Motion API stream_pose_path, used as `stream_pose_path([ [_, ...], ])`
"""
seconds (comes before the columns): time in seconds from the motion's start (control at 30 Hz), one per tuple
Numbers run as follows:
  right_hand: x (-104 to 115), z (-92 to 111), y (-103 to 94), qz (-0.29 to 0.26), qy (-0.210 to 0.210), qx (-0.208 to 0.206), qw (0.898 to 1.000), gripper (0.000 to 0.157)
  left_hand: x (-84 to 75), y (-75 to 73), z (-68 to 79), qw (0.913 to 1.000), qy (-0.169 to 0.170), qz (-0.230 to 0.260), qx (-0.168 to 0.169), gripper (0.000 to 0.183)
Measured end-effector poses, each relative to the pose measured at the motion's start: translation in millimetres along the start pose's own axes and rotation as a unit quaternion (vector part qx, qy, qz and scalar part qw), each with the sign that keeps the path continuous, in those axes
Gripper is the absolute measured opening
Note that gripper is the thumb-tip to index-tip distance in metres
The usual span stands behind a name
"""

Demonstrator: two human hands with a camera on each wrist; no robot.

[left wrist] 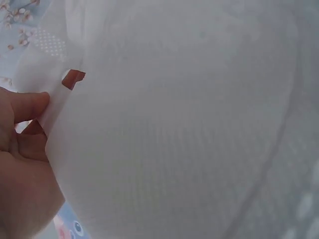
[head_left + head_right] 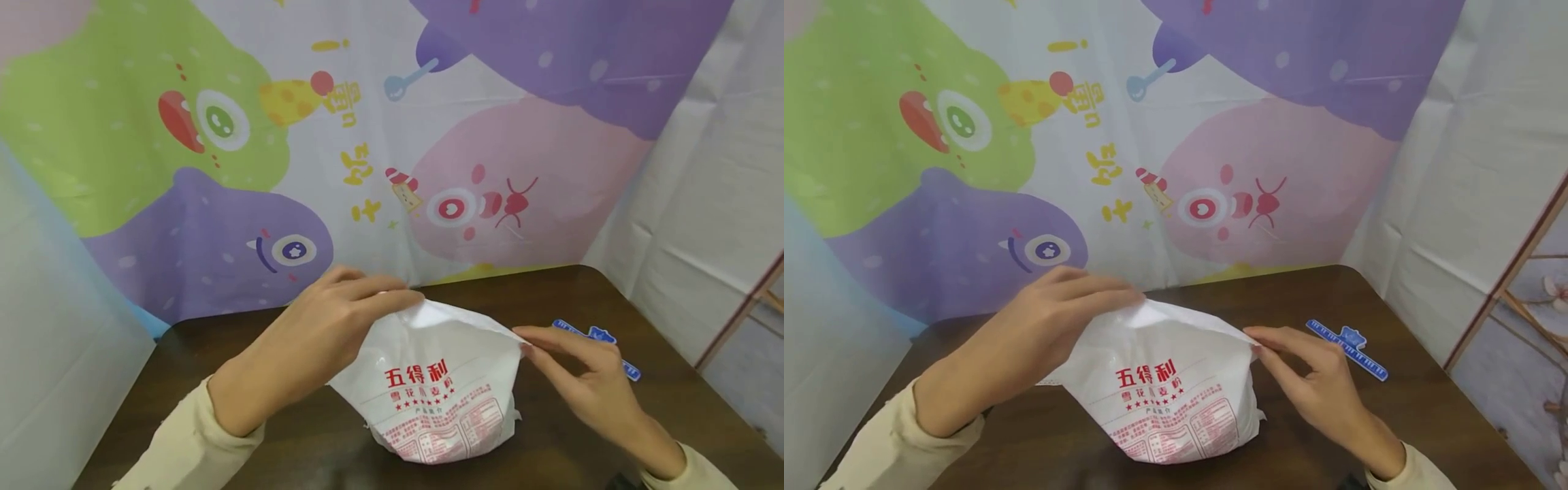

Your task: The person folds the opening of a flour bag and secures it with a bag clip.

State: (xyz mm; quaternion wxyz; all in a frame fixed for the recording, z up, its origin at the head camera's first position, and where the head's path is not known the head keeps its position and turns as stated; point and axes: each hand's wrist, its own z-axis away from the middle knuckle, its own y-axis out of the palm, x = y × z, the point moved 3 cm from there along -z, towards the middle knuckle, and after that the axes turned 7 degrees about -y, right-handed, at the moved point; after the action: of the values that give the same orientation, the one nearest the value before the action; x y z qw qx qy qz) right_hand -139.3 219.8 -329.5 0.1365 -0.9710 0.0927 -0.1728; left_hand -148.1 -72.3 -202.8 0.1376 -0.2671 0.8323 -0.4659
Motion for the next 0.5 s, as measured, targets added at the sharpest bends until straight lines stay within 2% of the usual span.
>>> stream_pose_path([
  [0.13, 2.6, -2.3, 1.5, 0.009, -0.012, -0.005, 1.0, 0.027, 5.8, -0.4, 4.3, 0.999, 0.0, 0.045, 0.001, 0.049],
  [0.23, 7.3, -7.5, 2.9, 0.007, -0.037, -0.01, 0.999, 0.016, 10.3, -2.1, 7.4, 0.9949, 0.003, 0.1, 0.007, 0.044],
  [0.3, 10.8, -11.7, 3.3, -0.006, -0.061, -0.014, 0.998, 0.015, 12.6, -3.2, 9.1, 0.9918, 0.005, 0.128, 0.009, 0.041],
  [0.43, 15.7, -17.8, 3.4, -0.038, -0.103, -0.018, 0.994, 0.02, 12.7, -3.2, 13.4, 0.9901, 0.013, 0.139, -0.008, 0.041],
  [0.5, 17.3, -18.3, 3.1, -0.043, -0.104, -0.012, 0.994, 0.02, 9.8, -2.6, 15.8, 0.9912, 0.02, 0.129, -0.026, 0.042],
])
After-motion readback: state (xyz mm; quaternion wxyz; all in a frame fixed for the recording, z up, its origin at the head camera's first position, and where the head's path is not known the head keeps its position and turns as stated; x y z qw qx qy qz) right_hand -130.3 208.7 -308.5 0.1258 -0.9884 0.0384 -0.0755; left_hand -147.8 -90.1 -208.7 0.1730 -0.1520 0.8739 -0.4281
